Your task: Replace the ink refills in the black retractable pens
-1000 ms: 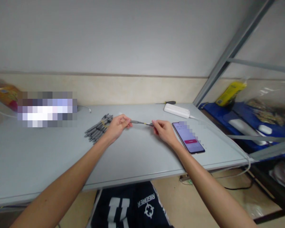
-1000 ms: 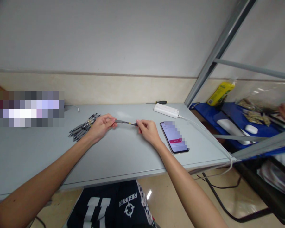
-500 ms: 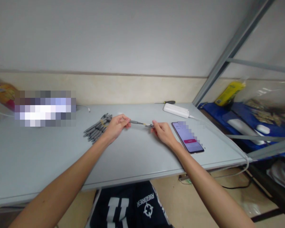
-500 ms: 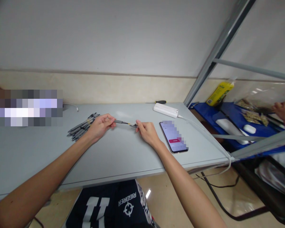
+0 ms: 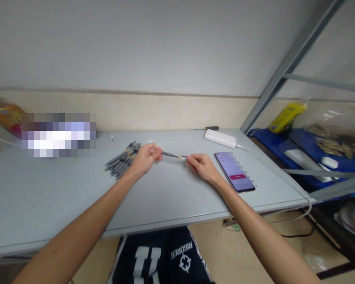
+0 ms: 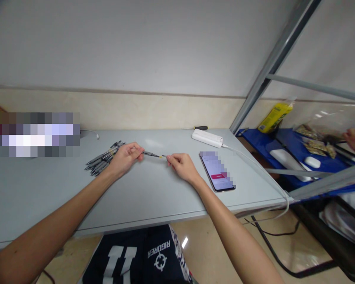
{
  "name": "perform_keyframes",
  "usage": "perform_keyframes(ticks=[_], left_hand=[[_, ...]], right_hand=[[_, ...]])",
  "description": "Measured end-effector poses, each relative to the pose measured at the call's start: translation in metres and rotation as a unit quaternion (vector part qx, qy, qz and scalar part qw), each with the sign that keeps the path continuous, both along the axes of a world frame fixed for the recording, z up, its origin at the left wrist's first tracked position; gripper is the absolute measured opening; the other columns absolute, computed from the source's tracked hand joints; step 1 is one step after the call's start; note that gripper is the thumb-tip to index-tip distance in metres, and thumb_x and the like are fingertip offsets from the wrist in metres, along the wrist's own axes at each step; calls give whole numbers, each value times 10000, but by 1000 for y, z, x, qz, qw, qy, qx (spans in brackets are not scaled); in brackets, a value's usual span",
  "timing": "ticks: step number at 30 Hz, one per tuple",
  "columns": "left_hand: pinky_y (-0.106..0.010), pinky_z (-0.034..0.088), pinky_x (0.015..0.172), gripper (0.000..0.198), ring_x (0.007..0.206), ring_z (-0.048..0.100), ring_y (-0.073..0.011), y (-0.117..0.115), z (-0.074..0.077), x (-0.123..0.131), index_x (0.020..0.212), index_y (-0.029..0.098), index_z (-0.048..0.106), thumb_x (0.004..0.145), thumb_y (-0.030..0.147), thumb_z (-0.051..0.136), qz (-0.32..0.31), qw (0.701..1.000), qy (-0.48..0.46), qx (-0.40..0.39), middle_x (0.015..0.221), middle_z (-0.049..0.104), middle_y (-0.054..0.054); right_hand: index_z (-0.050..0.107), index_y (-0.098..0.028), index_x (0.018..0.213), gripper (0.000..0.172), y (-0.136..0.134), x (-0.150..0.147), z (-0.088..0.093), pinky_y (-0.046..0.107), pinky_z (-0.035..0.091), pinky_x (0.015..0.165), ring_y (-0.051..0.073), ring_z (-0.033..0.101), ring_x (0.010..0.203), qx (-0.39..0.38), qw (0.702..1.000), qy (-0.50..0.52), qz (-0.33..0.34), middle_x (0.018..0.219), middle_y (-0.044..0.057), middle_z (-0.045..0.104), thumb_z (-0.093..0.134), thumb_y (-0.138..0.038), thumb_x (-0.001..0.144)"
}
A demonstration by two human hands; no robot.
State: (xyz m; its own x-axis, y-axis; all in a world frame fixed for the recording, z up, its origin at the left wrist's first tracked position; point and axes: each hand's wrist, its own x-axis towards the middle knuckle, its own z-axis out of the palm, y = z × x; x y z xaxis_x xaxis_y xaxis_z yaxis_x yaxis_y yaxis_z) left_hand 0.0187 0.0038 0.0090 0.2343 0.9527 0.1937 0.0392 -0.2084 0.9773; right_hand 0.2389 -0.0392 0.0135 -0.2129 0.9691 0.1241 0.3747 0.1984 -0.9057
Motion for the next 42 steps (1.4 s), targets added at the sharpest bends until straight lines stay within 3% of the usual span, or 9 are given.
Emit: perform_keyframes(ticks=[4, 7, 11, 14, 17, 20, 23, 34, 42], left_hand=[[-243, 390, 599, 289, 609, 561, -129, -3, 1, 1, 692, 172, 525, 700, 427, 661, -9, 999, 33, 39, 639, 646, -23], [-246, 401, 620, 278, 640, 574, -132, -5, 2, 3, 714, 177, 516, 717, 424, 645, -18, 999, 21, 30, 680, 656, -28], [-221, 362, 556, 250, 575, 522, -100, -4, 1, 4, 731, 170, 528, 713, 383, 657, -50, 999, 17, -2, 620, 601, 6], [-214, 320, 494, 263, 487, 457, -78, -3, 0, 4, 696, 163, 528, 685, 376, 682, -55, 998, 10, -36, 534, 533, 35], [-217, 312, 475, 283, 454, 436, -70, -2, 1, 5, 650, 162, 505, 661, 366, 700, -46, 995, -35, -79, 501, 517, 38], [-220, 304, 465, 281, 443, 432, -71, -4, 4, 6, 644, 159, 502, 654, 354, 704, -72, 984, -66, -146, 488, 510, 35], [-222, 302, 471, 252, 453, 433, -70, -6, 6, 7, 664, 143, 539, 661, 339, 698, -101, 976, -71, -182, 492, 506, 26], [-223, 286, 481, 252, 462, 419, -72, -4, -9, 8, 677, 152, 545, 713, 372, 663, -78, 994, -36, -68, 507, 522, 29], [-229, 302, 493, 251, 471, 424, -81, -10, -3, 11, 645, 158, 545, 721, 374, 649, -54, 998, 0, -27, 502, 528, 24]], right_hand=[[519, -167, 559, 414, 4, 3, -3, 213, 179, 377, 62, 246, 329, -110, 985, 129, 17, 347, -70, 350, 466, -492, 809], [544, -162, 581, 409, 5, 4, -3, 211, 179, 369, 63, 257, 325, -107, 983, 148, -2, 354, -67, 368, 488, -504, 799], [563, -162, 601, 432, 3, 2, -1, 213, 251, 399, 75, 329, 371, -28, 996, 81, -35, 408, -51, 408, 463, -519, 823], [618, -165, 813, 334, 1, 1, -3, 213, 339, 474, 96, 424, 471, 72, 996, 19, -55, 519, -36, 491, 552, -491, 788], [622, -189, 1001, 347, -2, 0, -6, 224, 386, 555, 112, 476, 556, 174, 981, -61, -58, 644, -11, 575, 655, -410, 735], [670, -193, 924, 228, -4, -1, -7, 248, 403, 609, 127, 517, 594, 226, 967, -114, -40, 738, 38, 646, 603, -368, 796], [683, -184, 907, 240, -5, -2, -7, 267, 413, 627, 148, 546, 618, 237, 961, -132, -46, 778, 72, 671, 562, -376, 829], [692, -170, 838, 267, -6, -4, -5, 259, 383, 595, 142, 518, 561, 211, 967, -141, -31, 701, 63, 671, 512, -366, 851], [704, -144, 802, 307, -9, -4, 0, 235, 303, 504, 95, 391, 467, 162, 978, -127, -27, 558, 4, 579, 512, -381, 837]])
